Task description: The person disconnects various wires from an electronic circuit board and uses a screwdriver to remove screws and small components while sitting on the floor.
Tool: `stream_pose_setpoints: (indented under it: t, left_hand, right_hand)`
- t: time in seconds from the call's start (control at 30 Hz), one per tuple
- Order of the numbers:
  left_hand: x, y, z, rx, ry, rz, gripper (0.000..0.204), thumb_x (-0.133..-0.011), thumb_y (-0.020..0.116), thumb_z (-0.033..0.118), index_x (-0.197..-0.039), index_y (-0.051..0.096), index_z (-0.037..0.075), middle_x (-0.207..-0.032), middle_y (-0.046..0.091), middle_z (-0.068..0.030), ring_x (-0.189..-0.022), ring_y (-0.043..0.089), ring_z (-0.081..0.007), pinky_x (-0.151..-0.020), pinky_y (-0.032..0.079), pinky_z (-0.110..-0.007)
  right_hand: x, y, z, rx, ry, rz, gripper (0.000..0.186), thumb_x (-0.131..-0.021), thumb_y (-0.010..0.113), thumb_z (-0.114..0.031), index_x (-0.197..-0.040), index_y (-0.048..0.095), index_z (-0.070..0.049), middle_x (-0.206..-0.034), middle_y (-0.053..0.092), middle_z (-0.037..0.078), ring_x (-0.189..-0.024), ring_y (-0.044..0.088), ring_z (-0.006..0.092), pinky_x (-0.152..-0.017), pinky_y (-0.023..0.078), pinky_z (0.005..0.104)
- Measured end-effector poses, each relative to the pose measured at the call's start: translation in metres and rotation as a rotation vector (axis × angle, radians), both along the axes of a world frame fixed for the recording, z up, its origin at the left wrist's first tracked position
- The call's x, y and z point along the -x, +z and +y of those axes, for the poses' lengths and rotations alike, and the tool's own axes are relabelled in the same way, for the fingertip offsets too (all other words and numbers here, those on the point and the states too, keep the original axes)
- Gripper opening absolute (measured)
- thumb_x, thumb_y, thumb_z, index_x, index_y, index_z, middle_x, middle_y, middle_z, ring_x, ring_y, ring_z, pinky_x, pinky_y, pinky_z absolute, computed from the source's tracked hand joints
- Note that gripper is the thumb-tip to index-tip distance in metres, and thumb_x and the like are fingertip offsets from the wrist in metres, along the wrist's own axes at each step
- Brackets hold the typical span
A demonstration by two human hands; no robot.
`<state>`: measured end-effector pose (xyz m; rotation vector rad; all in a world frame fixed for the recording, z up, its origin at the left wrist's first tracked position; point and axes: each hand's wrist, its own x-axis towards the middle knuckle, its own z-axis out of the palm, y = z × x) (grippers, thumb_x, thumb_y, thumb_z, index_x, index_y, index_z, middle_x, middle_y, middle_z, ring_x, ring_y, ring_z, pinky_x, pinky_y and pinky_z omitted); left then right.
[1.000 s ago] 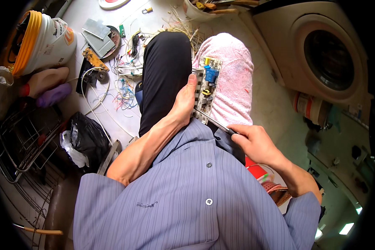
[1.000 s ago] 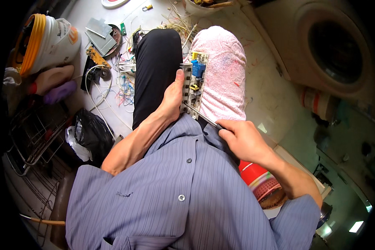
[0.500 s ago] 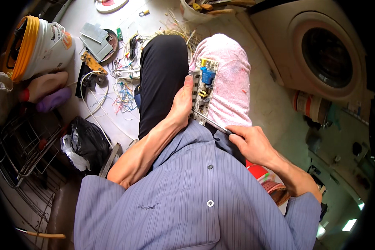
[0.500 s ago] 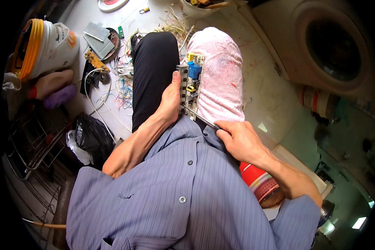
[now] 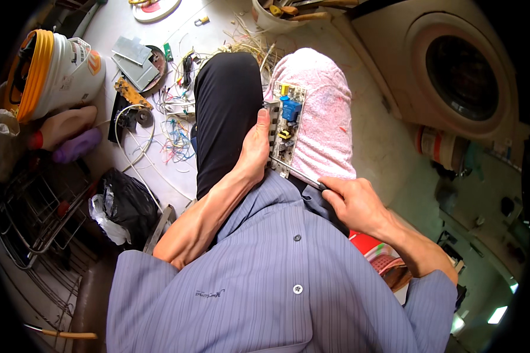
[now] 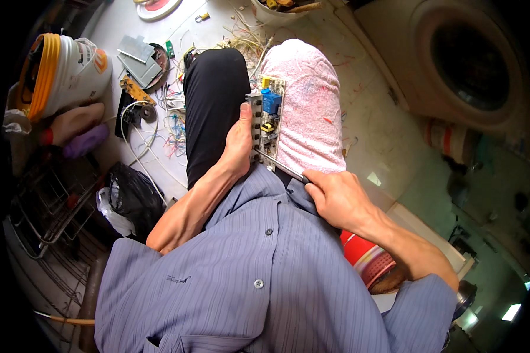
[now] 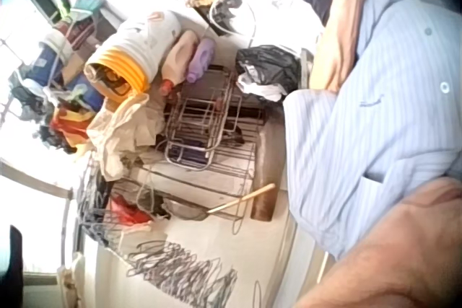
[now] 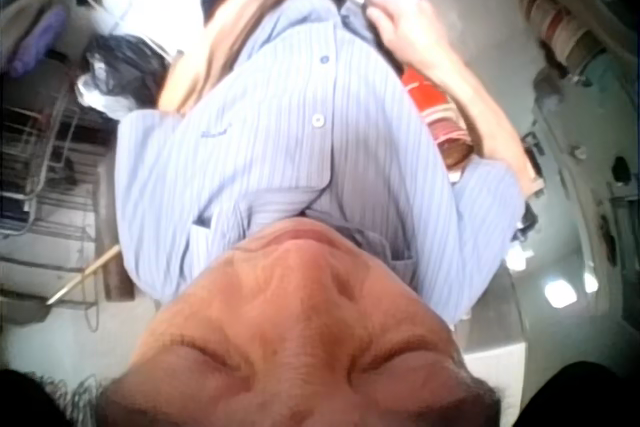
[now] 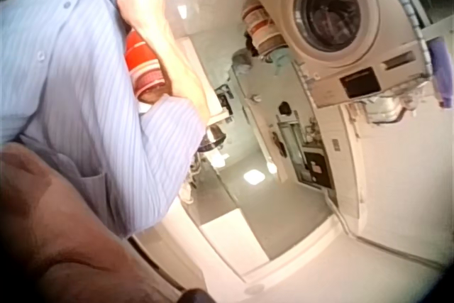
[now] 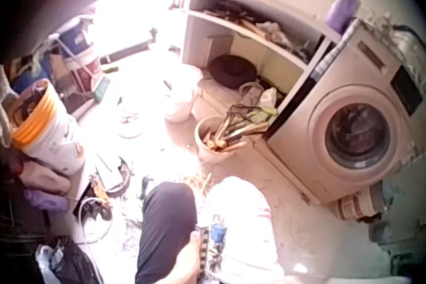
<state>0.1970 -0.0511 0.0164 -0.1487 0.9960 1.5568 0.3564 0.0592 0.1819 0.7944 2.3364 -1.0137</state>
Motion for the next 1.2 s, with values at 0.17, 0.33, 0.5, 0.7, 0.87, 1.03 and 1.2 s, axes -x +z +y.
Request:
stream_pose_setpoints:
  t: [0.17, 0.33, 0.5, 0.7, 0.87, 1.03, 1.2]
  left_hand:
    - [-0.001, 0.004, 0.001, -0.021, 0.011, -0.002, 0.071, -0.105, 0.034, 0.064, -0.129, 0.061, 0.003, -0.115, 0.071, -0.0062, -0.102, 0.067, -0.0149, -0.093, 0.054, -0.032]
    - [0.0, 0.007, 0.001, 0.005, 0.037, -0.02, 0.07, -0.105, 0.037, 0.063, -0.124, 0.064, 0.002, -0.113, 0.072, -0.0064, -0.099, 0.068, -0.0146, -0.089, 0.055, -0.032]
    - [0.0, 0.006, 0.002, 0.027, 0.042, -0.009, 0.069, -0.105, 0.038, 0.063, -0.125, 0.063, 0.002, -0.113, 0.072, -0.0067, -0.099, 0.068, -0.0154, -0.09, 0.055, -0.032]
    - [0.002, 0.003, -0.001, 0.023, -0.022, -0.066, 0.069, -0.106, 0.036, 0.062, -0.132, 0.06, 0.003, -0.117, 0.071, -0.0073, -0.101, 0.068, -0.0167, -0.092, 0.055, -0.034]
    - [0.004, 0.007, 0.002, -0.049, 0.042, -0.261, 0.056, -0.11, 0.037, 0.052, -0.129, 0.063, 0.006, -0.117, 0.072, -0.0077, -0.102, 0.07, -0.02, -0.093, 0.056, -0.038]
    - [0.013, 0.001, -0.005, -0.01, -0.053, -0.303, 0.055, -0.109, 0.037, 0.053, -0.129, 0.063, 0.009, -0.114, 0.072, -0.0057, -0.1, 0.069, -0.0194, -0.091, 0.057, -0.039]
    - [0.019, -0.002, -0.008, -0.107, -0.115, -0.383, 0.056, -0.107, 0.037, 0.058, -0.127, 0.063, 0.013, -0.107, 0.071, -0.0036, -0.09, 0.068, -0.0187, -0.082, 0.058, -0.041]
  right_hand:
    - [-0.009, -0.006, -0.006, -0.101, 0.114, 0.056, 0.017, -0.092, 0.064, -0.015, -0.105, 0.066, -0.004, -0.076, 0.067, 0.022, -0.073, 0.067, 0.0434, -0.067, 0.054, 0.0526]
    - [-0.008, -0.006, -0.004, -0.181, 0.218, 0.06, 0.018, -0.091, 0.063, -0.014, -0.107, 0.063, -0.006, -0.069, 0.065, 0.019, -0.065, 0.066, 0.0413, -0.061, 0.054, 0.0516]
    - [-0.01, -0.001, -0.012, -0.369, 0.413, 0.001, 0.035, -0.082, 0.063, -0.009, -0.117, 0.064, -0.007, -0.074, 0.066, 0.016, -0.059, 0.067, 0.0353, -0.053, 0.054, 0.0484]
    - [-0.017, -0.002, -0.007, -0.435, 0.51, 0.077, 0.052, -0.078, 0.064, -0.009, -0.13, 0.061, -0.005, -0.079, 0.066, 0.014, -0.058, 0.067, 0.0307, -0.052, 0.053, 0.0454]
    - [-0.019, 0.012, 0.001, -0.395, 0.501, 0.004, 0.045, -0.083, 0.065, -0.01, -0.128, 0.062, -0.006, -0.079, 0.066, 0.013, -0.066, 0.069, 0.0315, -0.058, 0.055, 0.0433]
    - [-0.014, 0.032, 0.019, -0.26, -0.026, 0.39, 0.026, -0.087, 0.073, -0.011, -0.11, 0.066, -0.001, -0.081, 0.069, 0.015, -0.069, 0.069, 0.0263, -0.062, 0.053, 0.036]
    - [-0.003, 0.012, 0.025, -0.061, -0.557, 0.392, 0.016, -0.088, 0.073, -0.011, -0.095, 0.065, 0.0, -0.07, 0.06, 0.004, -0.066, 0.055, 0.0096, -0.06, 0.045, 0.0286]
